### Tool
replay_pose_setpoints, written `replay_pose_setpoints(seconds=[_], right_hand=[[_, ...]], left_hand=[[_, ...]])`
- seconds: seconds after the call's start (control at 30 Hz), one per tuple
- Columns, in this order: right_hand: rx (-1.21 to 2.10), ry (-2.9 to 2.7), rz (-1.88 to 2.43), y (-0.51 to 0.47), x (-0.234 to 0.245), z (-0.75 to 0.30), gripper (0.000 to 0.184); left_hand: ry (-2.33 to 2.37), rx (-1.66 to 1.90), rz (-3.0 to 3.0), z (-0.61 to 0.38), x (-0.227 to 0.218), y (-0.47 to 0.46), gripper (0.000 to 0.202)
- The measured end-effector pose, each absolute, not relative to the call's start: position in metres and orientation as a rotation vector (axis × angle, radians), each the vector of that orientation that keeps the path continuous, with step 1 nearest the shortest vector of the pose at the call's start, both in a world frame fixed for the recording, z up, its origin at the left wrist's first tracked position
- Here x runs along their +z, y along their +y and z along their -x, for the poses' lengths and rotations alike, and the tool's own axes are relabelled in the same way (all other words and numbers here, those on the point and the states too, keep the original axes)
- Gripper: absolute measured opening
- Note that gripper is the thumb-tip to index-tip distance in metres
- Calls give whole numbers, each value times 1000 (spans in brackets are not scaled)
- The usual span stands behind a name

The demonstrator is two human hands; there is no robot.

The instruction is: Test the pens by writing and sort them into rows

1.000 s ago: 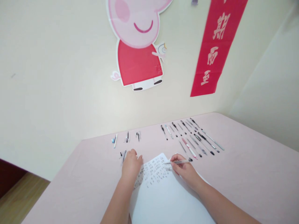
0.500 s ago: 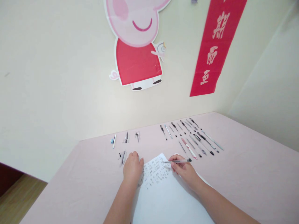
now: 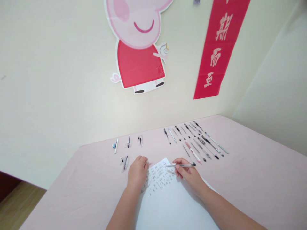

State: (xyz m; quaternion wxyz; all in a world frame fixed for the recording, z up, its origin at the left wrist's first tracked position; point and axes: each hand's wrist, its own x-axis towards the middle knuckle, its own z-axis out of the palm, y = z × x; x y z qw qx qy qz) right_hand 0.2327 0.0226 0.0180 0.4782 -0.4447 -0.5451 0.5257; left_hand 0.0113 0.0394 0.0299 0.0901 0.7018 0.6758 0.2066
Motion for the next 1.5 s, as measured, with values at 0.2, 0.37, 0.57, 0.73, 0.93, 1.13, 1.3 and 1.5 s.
replay_pose_setpoints(seconds=[0.2,0.37,0.57,0.73,0.93,1.13,1.3,1.5], right_hand=[[1288,-1274,1038,25,15,-235,31],[1239,-1286,1057,25,16,-235,33],[1259,-1308,1034,22,23,-234,31],[1272,-1353,948,22,19,-235,30],[1283,-1339,940,22,18,-236,34],[1308,-1333,947,21,19,-235,35],[1314,-1375,948,20,18,-236,33],[1332,-1330,966,20,22,-233,35]], left_hand=[[1588,874,-2015,-24,19,42,14],[1506,911,-2019,-30,16,40,16],[1481,904,-2016,-31,17,39,16],[1478,915,-2019,-32,17,38,16],[1463,902,-2023,-33,19,37,14],[1474,869,-2030,-34,21,36,13],[1444,845,-2035,-36,24,35,13],[1413,840,-2037,-37,26,34,13]])
